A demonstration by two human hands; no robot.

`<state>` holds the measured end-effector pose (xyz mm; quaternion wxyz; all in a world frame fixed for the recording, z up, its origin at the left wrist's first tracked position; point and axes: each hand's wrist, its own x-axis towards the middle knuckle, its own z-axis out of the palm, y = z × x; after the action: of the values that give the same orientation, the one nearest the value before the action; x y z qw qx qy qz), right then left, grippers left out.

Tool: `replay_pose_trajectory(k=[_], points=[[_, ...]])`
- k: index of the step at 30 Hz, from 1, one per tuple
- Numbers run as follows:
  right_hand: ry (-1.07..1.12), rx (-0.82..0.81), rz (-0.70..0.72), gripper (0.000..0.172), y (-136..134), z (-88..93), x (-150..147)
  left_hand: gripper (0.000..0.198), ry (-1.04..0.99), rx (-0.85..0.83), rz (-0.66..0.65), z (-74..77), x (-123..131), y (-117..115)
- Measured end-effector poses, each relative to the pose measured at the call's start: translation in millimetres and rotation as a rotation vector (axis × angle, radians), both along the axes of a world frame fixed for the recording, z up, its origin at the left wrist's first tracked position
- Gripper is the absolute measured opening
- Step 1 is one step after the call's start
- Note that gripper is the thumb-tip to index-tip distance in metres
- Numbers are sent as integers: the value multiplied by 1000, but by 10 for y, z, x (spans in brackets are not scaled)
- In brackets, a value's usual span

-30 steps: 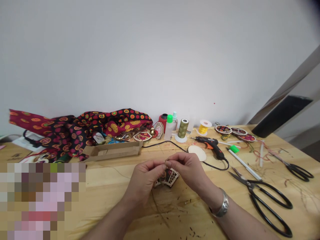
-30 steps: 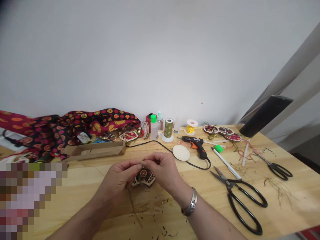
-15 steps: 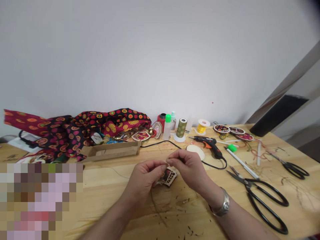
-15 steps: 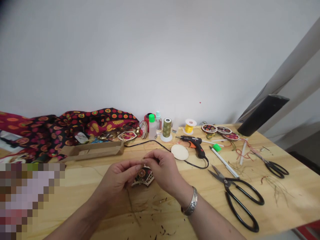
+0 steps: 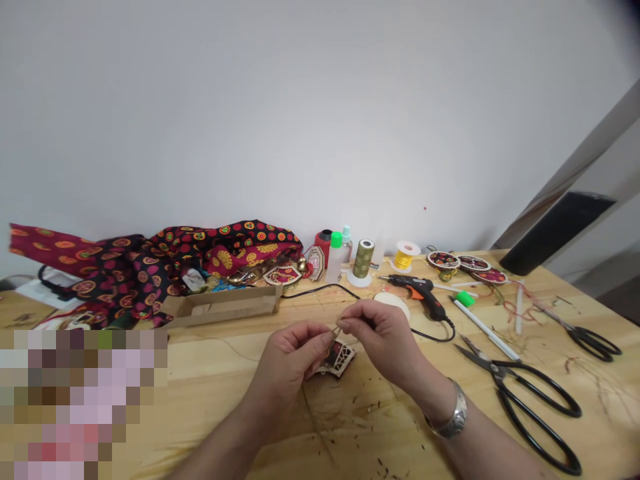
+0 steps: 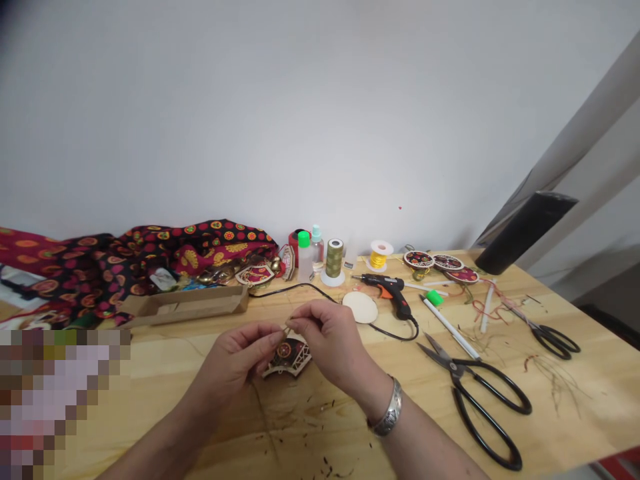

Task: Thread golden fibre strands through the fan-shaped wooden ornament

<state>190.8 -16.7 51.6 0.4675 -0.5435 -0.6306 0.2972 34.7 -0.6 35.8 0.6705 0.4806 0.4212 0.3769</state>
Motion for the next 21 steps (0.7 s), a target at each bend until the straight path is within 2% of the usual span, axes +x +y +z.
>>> replay_pose_trajectory(k=[7, 15, 21], points=[[-3, -10, -2, 10, 28, -20, 6, 16, -6, -36, -38, 39, -9, 1], [23, 2, -8, 8, 30, -42, -9, 21, 13, -16, -12, -25, -8, 34], [113, -33, -43, 9, 42, 51, 50, 21, 37, -9, -4, -9, -9, 51]])
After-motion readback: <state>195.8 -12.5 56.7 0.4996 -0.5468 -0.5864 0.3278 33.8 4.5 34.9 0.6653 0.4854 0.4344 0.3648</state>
